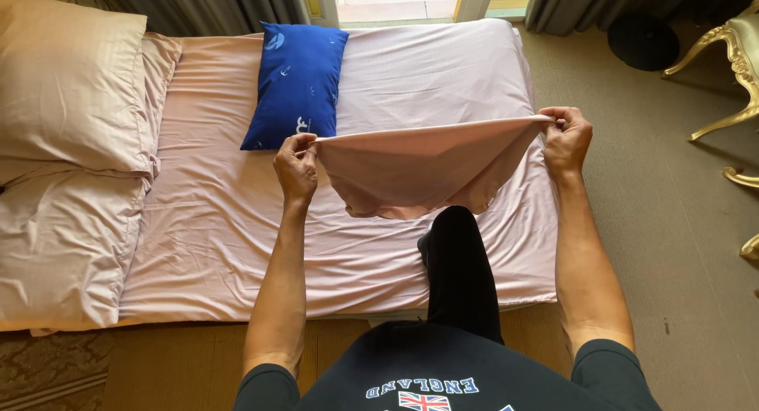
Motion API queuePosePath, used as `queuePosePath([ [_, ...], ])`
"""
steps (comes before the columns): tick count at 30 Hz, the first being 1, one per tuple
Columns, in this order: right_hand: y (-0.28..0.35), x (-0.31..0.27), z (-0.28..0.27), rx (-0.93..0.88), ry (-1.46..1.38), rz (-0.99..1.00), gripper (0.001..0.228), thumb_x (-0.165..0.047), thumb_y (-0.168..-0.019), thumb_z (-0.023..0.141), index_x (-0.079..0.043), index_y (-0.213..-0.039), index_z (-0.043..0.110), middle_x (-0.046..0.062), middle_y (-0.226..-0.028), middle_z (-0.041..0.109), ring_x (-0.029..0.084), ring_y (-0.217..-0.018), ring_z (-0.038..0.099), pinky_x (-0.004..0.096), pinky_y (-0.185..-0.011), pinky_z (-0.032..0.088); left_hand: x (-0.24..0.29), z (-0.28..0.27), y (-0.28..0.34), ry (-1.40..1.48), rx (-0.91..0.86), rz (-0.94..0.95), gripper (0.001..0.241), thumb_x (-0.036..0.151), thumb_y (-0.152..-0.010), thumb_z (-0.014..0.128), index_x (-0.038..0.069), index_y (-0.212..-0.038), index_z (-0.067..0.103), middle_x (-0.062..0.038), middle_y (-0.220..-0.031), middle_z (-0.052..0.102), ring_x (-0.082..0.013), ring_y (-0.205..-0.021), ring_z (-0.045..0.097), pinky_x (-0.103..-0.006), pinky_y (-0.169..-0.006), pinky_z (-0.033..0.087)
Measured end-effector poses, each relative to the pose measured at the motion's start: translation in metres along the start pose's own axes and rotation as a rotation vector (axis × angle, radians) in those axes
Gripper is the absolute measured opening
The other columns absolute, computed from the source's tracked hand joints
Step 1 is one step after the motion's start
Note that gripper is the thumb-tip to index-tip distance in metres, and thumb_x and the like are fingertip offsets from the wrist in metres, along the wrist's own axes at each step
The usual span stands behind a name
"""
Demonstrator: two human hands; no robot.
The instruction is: The person puts a light pink pillowcase onto a blue pillow by hand, smoothing and adjusting the fabric. They then fold the removed pillowcase and place it on the bed. The person repeats the process with a second blue pillow, placing the finished pillows at the head of the bed.
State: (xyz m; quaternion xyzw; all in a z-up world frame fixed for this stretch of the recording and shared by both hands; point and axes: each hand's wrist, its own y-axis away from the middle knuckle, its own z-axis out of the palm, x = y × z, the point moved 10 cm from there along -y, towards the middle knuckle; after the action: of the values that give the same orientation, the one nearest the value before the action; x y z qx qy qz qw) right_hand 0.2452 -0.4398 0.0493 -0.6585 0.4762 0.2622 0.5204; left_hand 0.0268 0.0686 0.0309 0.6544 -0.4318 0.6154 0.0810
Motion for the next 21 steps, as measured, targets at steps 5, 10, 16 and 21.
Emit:
queuePosePath([
  [5,0.001,0.005,-0.009,0.021,-0.007,0.012,0.006,0.0,-0.1,0.072,-0.003,-0.104,0.074,0.003,-0.1,0.07,0.011,-0.087,0.067,0.024,-0.08,0.061,0.003,0.005,0.0,-0.003,-0.019,0.012,0.007,0.006,-0.095,0.073,0.003,-0.1,0.076,-0.009,-0.094,0.076,-0.018,-0.084,0.074,-0.0305,-0.075,0.059],
  [10,0.005,-0.025,-0.02,0.014,0.203,-0.192,0.004,0.0,-0.097,0.077,-0.001,-0.101,0.077,0.009,-0.108,0.065,0.018,-0.091,0.067,0.031,-0.081,0.058,0.018,0.002,-0.003,-0.042,-0.009,0.055,0.003,0.006,-0.095,0.074,0.005,-0.097,0.076,-0.009,-0.096,0.074,-0.0193,-0.085,0.073,-0.0315,-0.073,0.058],
  [16,0.007,-0.031,-0.031,-0.027,0.163,-0.122,0.007,-0.001,-0.105,0.069,-0.001,-0.104,0.075,0.01,-0.105,0.074,0.02,-0.094,0.07,0.033,-0.087,0.058,0.039,0.005,0.0,-0.067,-0.023,0.183,0.001,0.002,-0.093,0.073,0.003,-0.093,0.073,-0.012,-0.105,0.068,-0.0221,-0.091,0.069,-0.0315,-0.071,0.056],
  [21,0.039,-0.027,-0.068,-0.061,-0.167,-0.019,0.016,0.002,-0.106,0.058,0.0,-0.113,0.072,0.014,-0.109,0.074,0.023,-0.104,0.074,0.032,-0.098,0.064,0.054,-0.005,0.026,0.231,-0.15,0.036,0.005,0.005,-0.1,0.069,0.001,-0.103,0.07,-0.008,-0.1,0.076,-0.0144,-0.09,0.07,-0.0283,-0.081,0.057],
])
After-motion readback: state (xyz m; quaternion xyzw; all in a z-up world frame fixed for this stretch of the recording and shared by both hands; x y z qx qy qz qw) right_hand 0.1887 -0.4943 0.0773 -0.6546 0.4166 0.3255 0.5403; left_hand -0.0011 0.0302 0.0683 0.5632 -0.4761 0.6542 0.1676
